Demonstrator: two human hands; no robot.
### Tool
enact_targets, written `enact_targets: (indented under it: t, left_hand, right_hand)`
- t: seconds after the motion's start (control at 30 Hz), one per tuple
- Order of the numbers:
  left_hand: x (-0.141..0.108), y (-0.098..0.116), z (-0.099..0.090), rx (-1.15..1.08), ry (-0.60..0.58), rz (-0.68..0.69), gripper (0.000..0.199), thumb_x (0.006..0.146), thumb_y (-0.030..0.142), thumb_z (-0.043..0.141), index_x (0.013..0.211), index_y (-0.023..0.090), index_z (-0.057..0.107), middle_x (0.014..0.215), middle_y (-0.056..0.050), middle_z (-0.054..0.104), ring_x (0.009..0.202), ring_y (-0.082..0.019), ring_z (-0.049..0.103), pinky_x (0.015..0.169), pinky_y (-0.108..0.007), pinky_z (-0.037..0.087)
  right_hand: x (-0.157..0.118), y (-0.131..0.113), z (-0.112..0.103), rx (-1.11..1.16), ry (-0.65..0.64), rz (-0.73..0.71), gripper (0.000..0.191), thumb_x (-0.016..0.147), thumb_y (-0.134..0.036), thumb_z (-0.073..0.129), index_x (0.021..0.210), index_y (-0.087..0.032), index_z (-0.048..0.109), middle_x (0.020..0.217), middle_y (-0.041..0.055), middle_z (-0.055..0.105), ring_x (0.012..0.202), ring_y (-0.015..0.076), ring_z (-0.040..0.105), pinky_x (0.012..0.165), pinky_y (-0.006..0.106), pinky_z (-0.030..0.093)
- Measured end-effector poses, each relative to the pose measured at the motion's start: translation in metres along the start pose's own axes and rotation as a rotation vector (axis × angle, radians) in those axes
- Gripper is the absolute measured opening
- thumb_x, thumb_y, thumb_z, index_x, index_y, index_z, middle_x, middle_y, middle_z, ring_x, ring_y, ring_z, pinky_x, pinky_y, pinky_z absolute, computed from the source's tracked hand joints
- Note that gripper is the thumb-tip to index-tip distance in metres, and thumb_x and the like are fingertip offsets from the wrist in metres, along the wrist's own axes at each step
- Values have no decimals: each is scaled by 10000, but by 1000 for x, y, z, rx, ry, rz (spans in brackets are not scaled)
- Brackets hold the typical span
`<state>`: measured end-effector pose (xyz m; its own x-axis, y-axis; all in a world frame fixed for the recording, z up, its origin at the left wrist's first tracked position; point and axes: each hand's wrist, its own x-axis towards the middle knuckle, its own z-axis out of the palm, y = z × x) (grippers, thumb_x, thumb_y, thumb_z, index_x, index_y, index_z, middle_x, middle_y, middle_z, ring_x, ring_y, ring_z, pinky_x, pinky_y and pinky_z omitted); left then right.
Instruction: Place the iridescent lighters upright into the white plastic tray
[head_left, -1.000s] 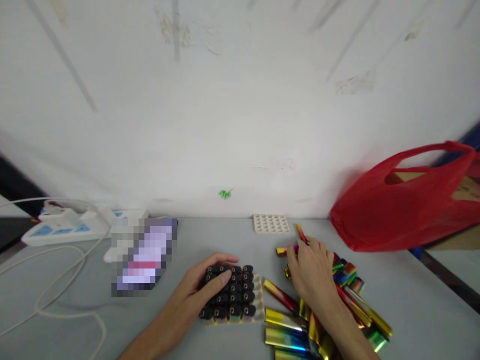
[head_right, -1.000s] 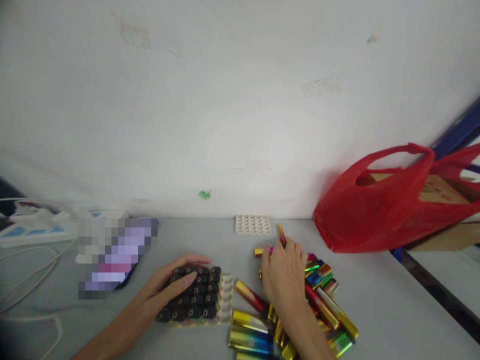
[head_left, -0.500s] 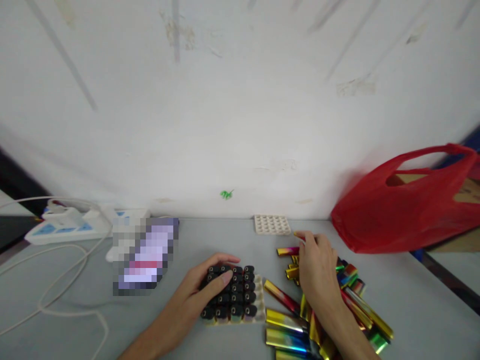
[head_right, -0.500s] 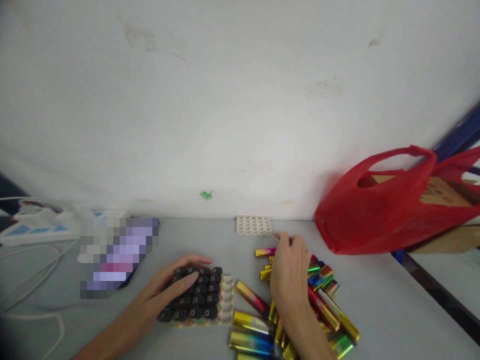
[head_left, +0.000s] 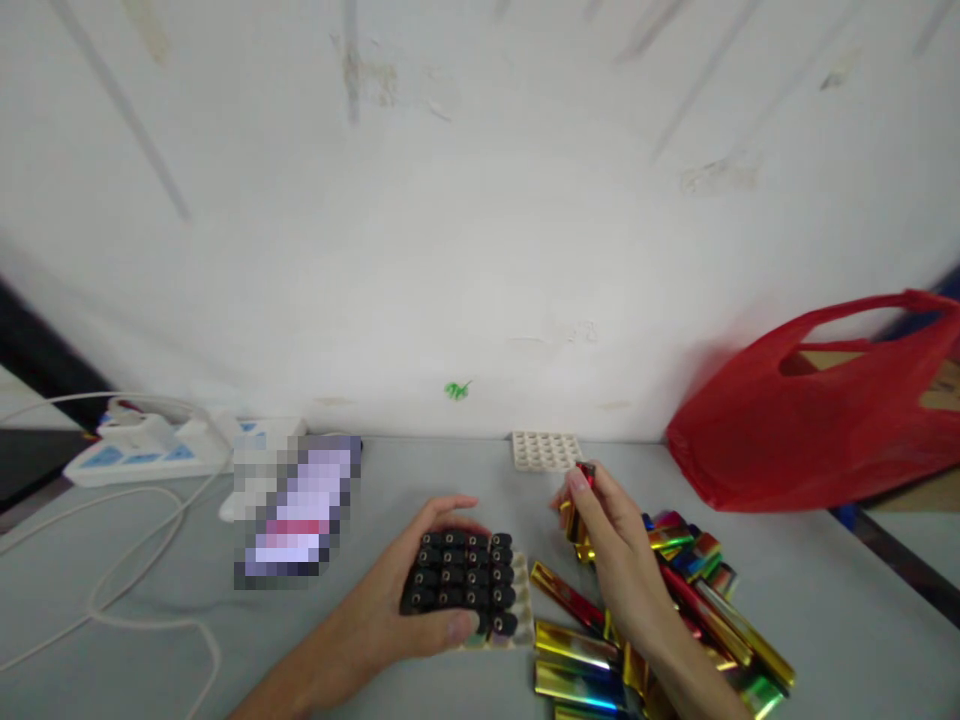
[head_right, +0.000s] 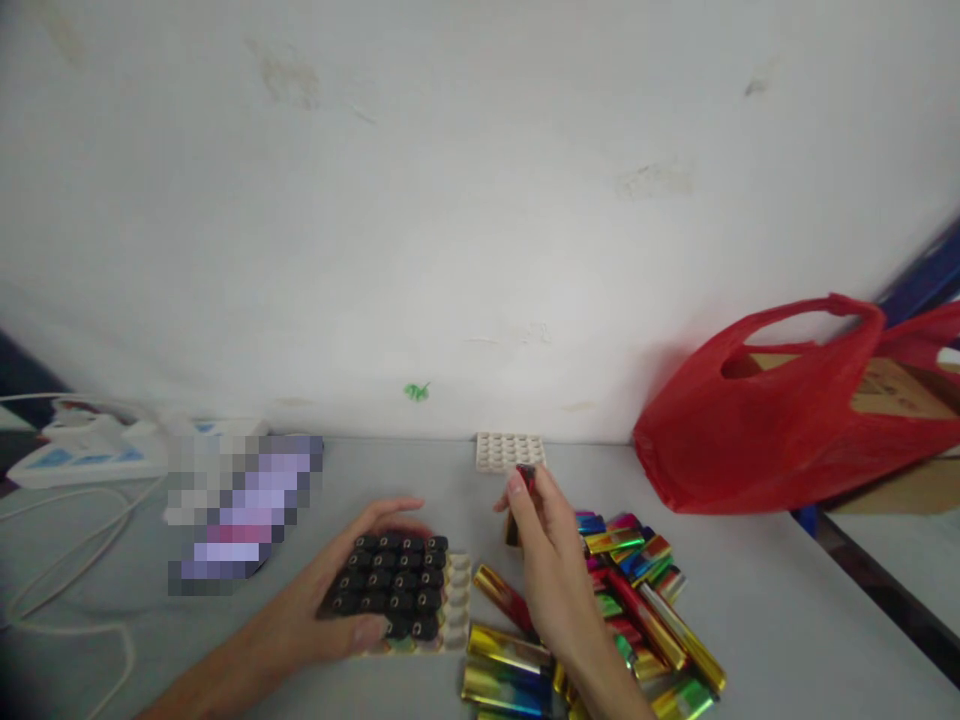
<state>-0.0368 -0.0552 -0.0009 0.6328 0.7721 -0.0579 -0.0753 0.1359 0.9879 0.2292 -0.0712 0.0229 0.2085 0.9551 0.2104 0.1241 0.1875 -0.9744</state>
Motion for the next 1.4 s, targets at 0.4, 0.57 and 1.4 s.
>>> enact_targets:
  t: [0.4,0.57,1.4]
  left_hand:
    - [0,8,-4,-23,-35,-6,865,872,711,817,1583,387,444,1525,-104,621,1357,-428,659,1070,-559,599]
    - [0,11,0,-36,-15,-7,922,828,688,865,1577,366,433,1499,-118,622,1333,-437,670,1057,-576,602]
    - [-6,2,-6,75,-47,-7,1547,567,310,1109,1747,431,117,1663,-148,463,1473,-429,565,1244,-638,420]
  right_hand:
    - [-19,-6,21,716,-383,578,698,879,-800,703,604,-242,386,561,-103,248,494,83,163,458,267,115]
    - [-22,-6,27,713,-340,625,624,811,-672,739,557,-263,341,503,-111,233,441,69,152,440,269,99]
    - [-20,-2,24,698,-375,583,661,863,-775,701,621,-253,377,553,-117,205,484,85,124,469,280,97]
